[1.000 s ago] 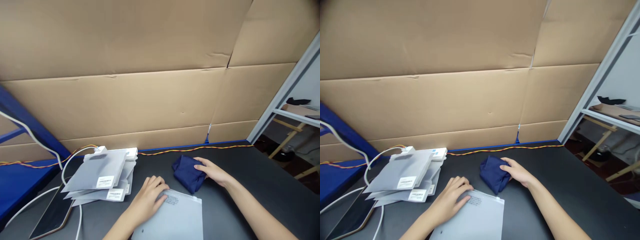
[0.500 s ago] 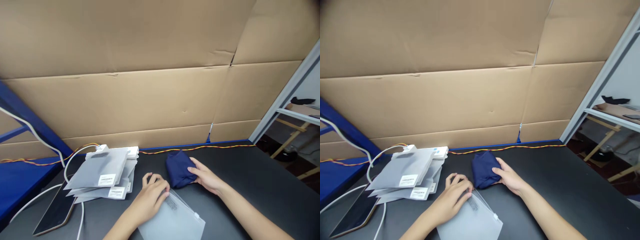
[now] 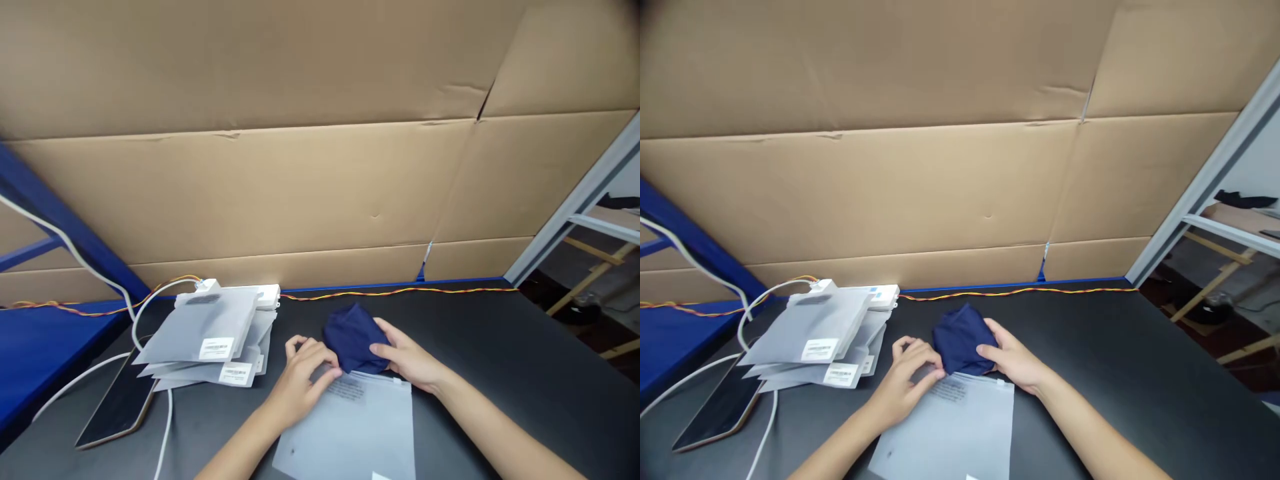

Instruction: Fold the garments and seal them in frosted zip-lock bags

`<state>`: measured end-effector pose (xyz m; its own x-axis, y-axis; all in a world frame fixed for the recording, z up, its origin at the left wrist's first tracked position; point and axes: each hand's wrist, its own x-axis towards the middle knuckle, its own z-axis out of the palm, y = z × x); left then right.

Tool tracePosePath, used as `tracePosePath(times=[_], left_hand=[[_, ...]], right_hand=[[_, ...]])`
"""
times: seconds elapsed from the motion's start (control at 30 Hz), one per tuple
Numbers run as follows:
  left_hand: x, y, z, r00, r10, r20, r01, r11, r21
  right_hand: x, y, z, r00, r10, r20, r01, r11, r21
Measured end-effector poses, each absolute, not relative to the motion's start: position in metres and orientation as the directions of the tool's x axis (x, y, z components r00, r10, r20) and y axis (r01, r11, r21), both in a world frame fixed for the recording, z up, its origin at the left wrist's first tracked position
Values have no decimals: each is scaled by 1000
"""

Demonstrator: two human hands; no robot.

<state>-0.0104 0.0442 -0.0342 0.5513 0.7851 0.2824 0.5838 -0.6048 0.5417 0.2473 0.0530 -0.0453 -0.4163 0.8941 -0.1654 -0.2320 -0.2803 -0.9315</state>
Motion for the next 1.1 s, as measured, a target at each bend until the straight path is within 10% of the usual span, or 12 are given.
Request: tracePosePath(times=[0.63,1.1], left_hand=[[-10,45,-33,555,776,298,512,-601,614],[-5,35,-26,683,530,502,535,-831,151]], right_hand=[[255,51,-31,-545,838,6,194,134,-972],[246,41,-37,-605,755,-253,-161,-426,-890]])
